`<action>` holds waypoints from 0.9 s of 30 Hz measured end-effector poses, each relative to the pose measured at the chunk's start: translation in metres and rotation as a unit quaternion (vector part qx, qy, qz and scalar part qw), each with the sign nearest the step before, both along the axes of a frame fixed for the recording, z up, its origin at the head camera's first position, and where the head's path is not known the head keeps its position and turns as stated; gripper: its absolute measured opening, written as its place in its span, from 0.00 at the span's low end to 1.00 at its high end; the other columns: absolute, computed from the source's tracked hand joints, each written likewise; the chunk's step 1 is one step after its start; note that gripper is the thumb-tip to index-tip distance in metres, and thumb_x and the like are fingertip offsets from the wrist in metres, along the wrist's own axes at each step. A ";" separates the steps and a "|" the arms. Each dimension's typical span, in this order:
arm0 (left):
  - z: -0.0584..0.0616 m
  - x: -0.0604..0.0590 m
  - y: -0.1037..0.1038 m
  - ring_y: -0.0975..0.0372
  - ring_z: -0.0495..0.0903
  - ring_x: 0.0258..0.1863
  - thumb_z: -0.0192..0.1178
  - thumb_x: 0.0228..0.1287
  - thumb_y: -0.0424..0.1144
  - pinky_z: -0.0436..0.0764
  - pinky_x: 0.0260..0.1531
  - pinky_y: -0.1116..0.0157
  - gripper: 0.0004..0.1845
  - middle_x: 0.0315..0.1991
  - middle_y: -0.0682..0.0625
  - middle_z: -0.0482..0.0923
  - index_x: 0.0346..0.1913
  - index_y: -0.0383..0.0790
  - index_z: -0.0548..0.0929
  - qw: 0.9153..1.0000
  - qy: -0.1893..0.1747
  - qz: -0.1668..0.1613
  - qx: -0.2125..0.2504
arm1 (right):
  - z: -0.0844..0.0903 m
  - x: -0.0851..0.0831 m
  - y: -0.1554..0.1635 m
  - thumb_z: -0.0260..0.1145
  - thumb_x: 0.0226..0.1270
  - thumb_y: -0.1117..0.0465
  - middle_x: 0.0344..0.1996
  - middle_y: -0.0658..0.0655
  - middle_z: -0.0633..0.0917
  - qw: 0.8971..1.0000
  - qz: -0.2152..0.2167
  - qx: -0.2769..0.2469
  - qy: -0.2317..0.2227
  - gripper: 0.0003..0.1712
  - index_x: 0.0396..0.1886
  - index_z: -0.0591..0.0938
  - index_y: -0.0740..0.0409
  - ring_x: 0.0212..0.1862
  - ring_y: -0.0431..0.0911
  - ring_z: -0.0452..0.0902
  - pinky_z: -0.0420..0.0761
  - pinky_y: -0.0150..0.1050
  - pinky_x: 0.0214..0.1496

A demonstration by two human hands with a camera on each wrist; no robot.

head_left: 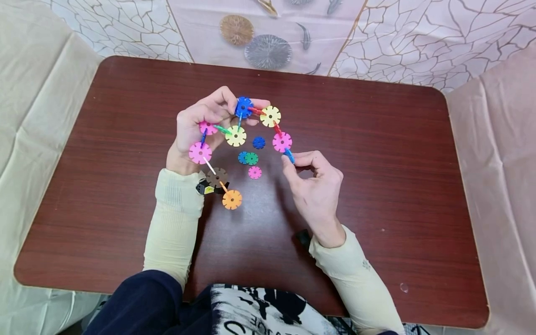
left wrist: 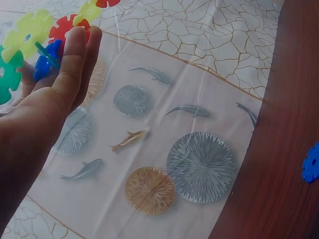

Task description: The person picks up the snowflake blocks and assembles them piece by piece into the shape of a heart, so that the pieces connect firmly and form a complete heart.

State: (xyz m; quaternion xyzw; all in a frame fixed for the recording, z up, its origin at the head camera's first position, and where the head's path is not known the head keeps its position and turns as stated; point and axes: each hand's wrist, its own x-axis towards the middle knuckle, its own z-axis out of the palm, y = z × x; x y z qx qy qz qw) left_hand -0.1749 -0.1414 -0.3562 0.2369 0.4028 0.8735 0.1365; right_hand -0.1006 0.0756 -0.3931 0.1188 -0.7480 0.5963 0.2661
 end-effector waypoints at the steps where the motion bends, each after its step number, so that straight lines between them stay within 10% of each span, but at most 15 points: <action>1: 0.000 0.000 0.000 0.37 0.73 0.54 0.27 0.52 0.27 0.72 0.53 0.53 0.14 0.57 0.21 0.69 0.33 0.28 0.65 1.000 0.003 0.000 -0.006 | 0.000 0.000 0.000 0.74 0.55 0.67 0.28 0.53 0.88 1.000 0.001 0.001 -0.001 0.04 0.28 0.86 0.61 0.30 0.43 0.83 0.80 0.36 0.33; 15: 0.005 0.004 -0.005 0.43 0.76 0.46 0.28 0.54 0.26 0.74 0.50 0.54 0.15 0.66 0.27 0.63 0.35 0.30 0.68 0.999 0.000 -0.033 -0.036 | 0.000 -0.002 0.005 0.73 0.58 0.64 0.29 0.53 0.86 0.999 0.001 0.042 -0.011 0.11 0.39 0.83 0.63 0.28 0.43 0.78 0.80 0.32 0.34; 22: 0.003 0.003 -0.001 0.37 0.56 0.70 0.25 0.50 0.27 0.58 0.65 0.38 0.14 0.67 0.24 0.58 0.33 0.31 0.63 0.998 0.005 -0.065 0.015 | 0.000 -0.004 0.008 0.73 0.59 0.63 0.29 0.51 0.86 0.999 0.000 0.045 -0.001 0.10 0.40 0.85 0.61 0.28 0.42 0.77 0.79 0.32 0.34; 27: 0.003 0.003 0.000 0.31 0.57 0.66 0.26 0.51 0.30 0.63 0.61 0.37 0.12 0.69 0.25 0.56 0.32 0.31 0.63 0.997 0.032 -0.070 -0.002 | 0.003 -0.005 0.011 0.72 0.60 0.63 0.28 0.52 0.87 0.999 -0.002 0.036 0.002 0.10 0.42 0.86 0.59 0.28 0.43 0.76 0.78 0.33 0.35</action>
